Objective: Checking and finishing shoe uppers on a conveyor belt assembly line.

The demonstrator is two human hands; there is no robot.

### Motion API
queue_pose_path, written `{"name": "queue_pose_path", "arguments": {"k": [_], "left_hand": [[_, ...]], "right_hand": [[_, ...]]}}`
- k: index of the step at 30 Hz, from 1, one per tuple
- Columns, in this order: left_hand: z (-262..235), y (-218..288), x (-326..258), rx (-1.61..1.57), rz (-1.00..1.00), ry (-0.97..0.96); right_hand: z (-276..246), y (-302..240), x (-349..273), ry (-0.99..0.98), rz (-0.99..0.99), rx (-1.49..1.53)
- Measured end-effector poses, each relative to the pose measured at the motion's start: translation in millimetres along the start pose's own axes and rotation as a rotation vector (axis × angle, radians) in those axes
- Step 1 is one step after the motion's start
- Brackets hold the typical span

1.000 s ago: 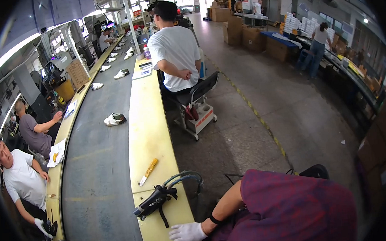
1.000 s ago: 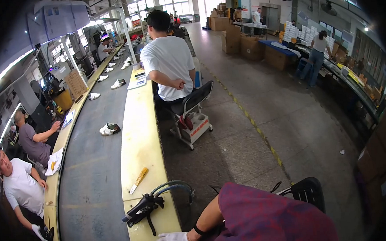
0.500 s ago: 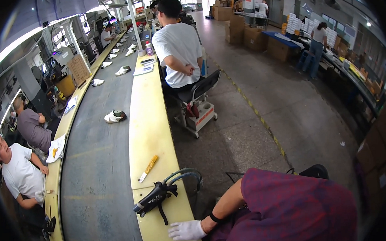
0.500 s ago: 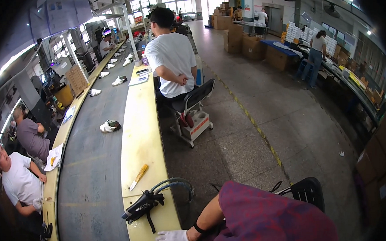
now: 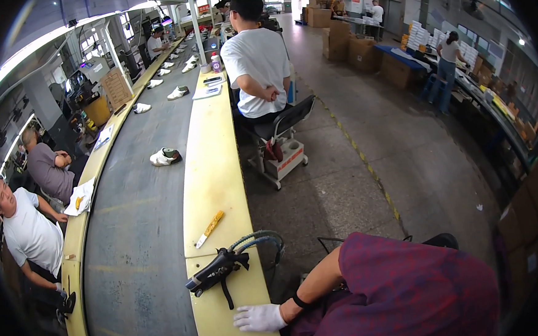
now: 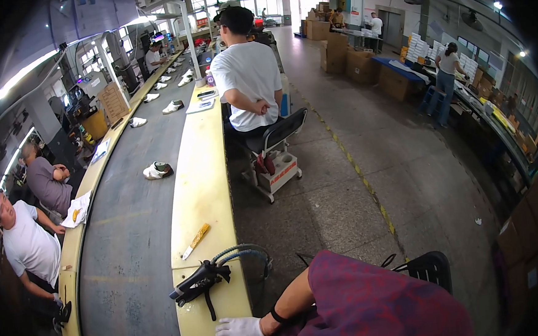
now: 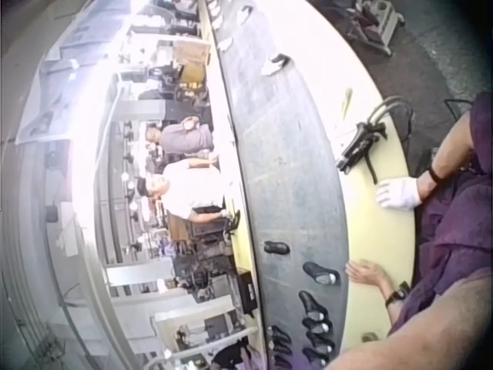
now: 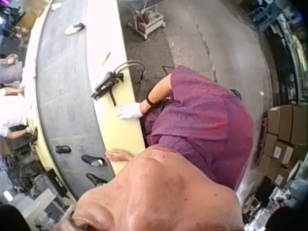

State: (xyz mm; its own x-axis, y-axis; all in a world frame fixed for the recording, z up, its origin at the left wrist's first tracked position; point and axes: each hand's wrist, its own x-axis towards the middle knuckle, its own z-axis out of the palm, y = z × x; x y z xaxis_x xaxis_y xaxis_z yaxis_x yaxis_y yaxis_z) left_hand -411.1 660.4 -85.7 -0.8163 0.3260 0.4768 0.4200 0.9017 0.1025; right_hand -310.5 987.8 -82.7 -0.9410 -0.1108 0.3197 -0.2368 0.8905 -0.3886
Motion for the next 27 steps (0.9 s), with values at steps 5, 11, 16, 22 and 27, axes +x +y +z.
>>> {"name": "queue_pose_path", "arguments": {"k": [5,11,16,22,27], "left_hand": [[2.1,-3.2,-1.4,0.008,0.015,0.002],[10.2,-3.5,-1.4,0.037,0.026,0.022],[1.8,1.5,3.3,0.019,0.024,0.025],[29.9,-23.1,-12.1,-0.315,-0.182,-0.029],[3.9,-2.7,11.3,-0.146,-0.182,-0.114]], "right_hand": [[1.1,-0.5,0.0,0.02,-0.003,-0.005],[-3.3,1.3,-1.3,0.022,0.0,0.011],[-9.4,0.6,0.0,-0.014,0.006,0.032],[10.8,-6.3,16.4,0.012,0.002,0.114],[-29.8,-11.9,10.5,-0.016,-0.004,-0.055]]}}
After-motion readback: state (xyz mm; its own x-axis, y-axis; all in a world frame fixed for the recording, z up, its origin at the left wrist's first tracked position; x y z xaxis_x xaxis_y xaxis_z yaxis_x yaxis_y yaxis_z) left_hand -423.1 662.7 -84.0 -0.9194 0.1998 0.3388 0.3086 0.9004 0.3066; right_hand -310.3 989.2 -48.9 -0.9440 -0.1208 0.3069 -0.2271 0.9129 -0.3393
